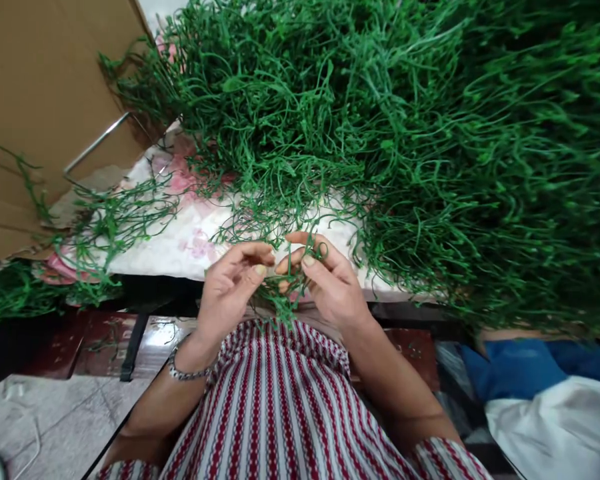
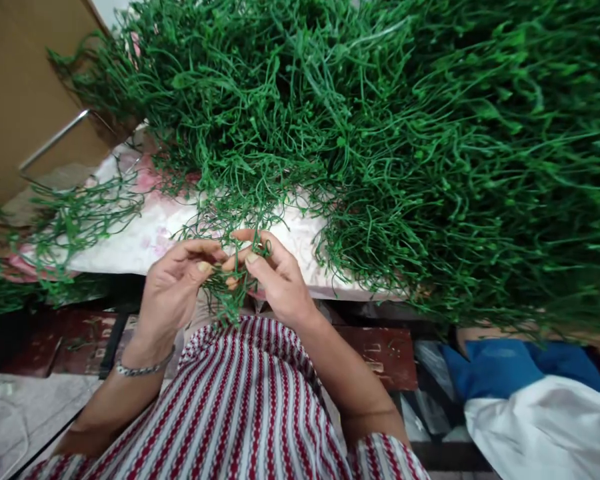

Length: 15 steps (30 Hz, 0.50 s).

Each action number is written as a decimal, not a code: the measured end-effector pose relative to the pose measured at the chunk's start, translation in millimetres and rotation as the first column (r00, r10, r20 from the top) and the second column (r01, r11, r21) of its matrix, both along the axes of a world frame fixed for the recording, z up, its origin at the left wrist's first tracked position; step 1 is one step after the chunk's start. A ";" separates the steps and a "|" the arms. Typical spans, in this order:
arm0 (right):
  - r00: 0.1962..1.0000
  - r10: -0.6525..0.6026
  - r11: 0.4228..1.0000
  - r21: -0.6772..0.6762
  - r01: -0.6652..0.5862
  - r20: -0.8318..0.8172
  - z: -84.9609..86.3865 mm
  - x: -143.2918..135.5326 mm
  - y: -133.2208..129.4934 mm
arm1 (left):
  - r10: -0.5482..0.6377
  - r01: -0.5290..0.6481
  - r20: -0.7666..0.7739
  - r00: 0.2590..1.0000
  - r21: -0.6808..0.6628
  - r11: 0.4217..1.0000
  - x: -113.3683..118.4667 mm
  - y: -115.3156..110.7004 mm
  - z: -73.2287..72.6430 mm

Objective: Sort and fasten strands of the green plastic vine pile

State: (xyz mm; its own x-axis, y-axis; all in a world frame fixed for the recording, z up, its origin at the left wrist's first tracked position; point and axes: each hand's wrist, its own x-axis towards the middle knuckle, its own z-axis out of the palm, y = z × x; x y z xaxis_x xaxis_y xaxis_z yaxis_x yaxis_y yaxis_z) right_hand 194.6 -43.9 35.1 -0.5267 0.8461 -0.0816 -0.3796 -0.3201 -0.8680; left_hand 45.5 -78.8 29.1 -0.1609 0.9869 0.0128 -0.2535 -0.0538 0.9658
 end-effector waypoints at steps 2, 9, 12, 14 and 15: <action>1.000 0.002 1.000 -0.003 -0.002 -0.020 -1.5 -1.6 0.5 | -0.116 0.117 0.023 0.993 -0.087 0.989 -3.4 -5.9 -6.1; 0.998 0.060 0.997 0.050 -0.062 0.028 -7.1 -11.6 -2.8 | -0.146 0.161 0.111 0.983 -0.147 0.976 -8.7 -17.7 -7.2; 0.996 0.020 0.993 0.118 -0.029 0.084 -14.4 -17.9 -5.7 | -0.128 0.150 0.163 0.978 -0.136 0.979 -6.2 -21.1 -4.7; 0.993 -0.047 0.983 0.182 0.026 0.110 -20.5 -22.1 -6.4 | -0.149 0.173 0.185 0.972 -0.121 0.978 -3.1 -22.3 -6.1; 0.990 -0.068 0.976 0.212 0.041 0.121 -23.1 -24.0 -6.3 | -0.167 0.190 0.182 0.969 -0.118 0.975 -1.4 -22.5 -7.7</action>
